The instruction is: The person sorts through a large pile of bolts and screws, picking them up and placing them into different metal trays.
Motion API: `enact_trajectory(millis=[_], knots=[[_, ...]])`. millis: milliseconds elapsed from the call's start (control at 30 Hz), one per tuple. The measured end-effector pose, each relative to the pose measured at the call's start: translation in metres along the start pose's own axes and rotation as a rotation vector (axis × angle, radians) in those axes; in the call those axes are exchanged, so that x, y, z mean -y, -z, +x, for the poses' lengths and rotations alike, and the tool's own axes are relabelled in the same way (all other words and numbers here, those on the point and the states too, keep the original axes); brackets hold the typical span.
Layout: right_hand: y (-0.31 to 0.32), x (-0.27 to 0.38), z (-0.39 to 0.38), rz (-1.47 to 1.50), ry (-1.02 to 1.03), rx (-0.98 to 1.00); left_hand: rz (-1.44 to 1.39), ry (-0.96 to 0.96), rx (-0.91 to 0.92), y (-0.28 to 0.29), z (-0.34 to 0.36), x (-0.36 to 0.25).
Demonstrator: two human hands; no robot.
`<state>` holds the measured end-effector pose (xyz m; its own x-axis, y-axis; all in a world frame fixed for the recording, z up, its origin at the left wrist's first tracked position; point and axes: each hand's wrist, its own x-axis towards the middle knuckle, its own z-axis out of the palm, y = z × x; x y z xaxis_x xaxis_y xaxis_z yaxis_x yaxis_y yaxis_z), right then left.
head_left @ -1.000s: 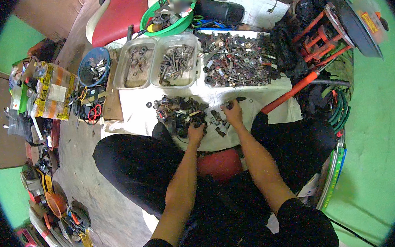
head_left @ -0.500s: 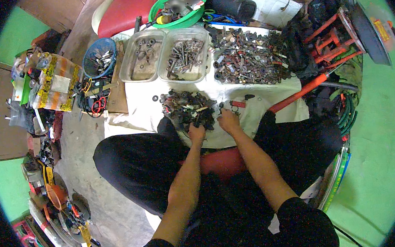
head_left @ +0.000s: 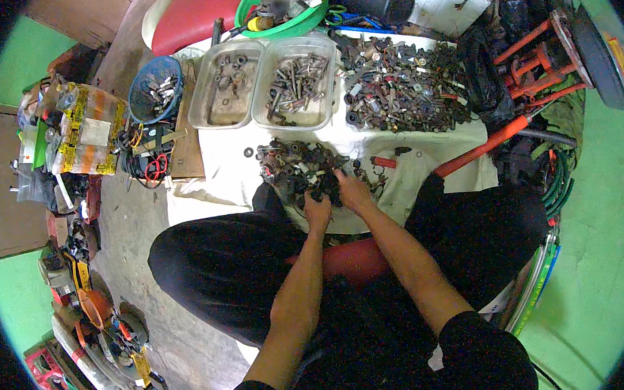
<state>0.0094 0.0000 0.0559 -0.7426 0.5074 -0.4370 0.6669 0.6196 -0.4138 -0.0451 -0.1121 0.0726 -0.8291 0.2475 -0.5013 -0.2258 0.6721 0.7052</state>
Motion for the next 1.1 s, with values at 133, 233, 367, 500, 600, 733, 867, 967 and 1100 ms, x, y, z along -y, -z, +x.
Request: enact_trajectory(millis=[133,233,367,500,600,733,867,967,1100], knots=[[0.006,-0.003,-0.001,0.011,-0.029,-0.093,0.039,-0.055,-0.097,-0.010,0.009,0.024],[0.002,-0.017,0.005,0.038,-0.021,-0.205,0.086,-0.036,-0.118,-0.010,0.005,0.012],[0.016,-0.018,0.008,0.109,-0.120,-0.242,0.036,-0.082,-0.087,-0.010,0.010,0.018],[0.033,-0.028,0.017,0.327,-0.273,-0.129,0.018,-0.122,-0.014,-0.017,0.019,0.028],[0.029,-0.041,0.016,0.221,-0.241,-0.207,0.015,-0.148,0.000,-0.018,0.013,0.014],[0.022,-0.049,-0.002,0.043,-0.280,-0.130,0.039,-0.102,-0.040,-0.019,0.009,0.009],[0.021,-0.054,-0.015,-0.039,-0.352,-0.033,0.060,-0.105,0.059,-0.020,0.016,0.020],[0.016,-0.060,-0.011,-0.021,-0.308,-0.070,0.077,-0.088,0.105,-0.021,0.017,0.023],[0.008,-0.058,-0.002,0.030,-0.197,-0.169,0.091,-0.173,0.102,-0.039,0.036,0.054]])
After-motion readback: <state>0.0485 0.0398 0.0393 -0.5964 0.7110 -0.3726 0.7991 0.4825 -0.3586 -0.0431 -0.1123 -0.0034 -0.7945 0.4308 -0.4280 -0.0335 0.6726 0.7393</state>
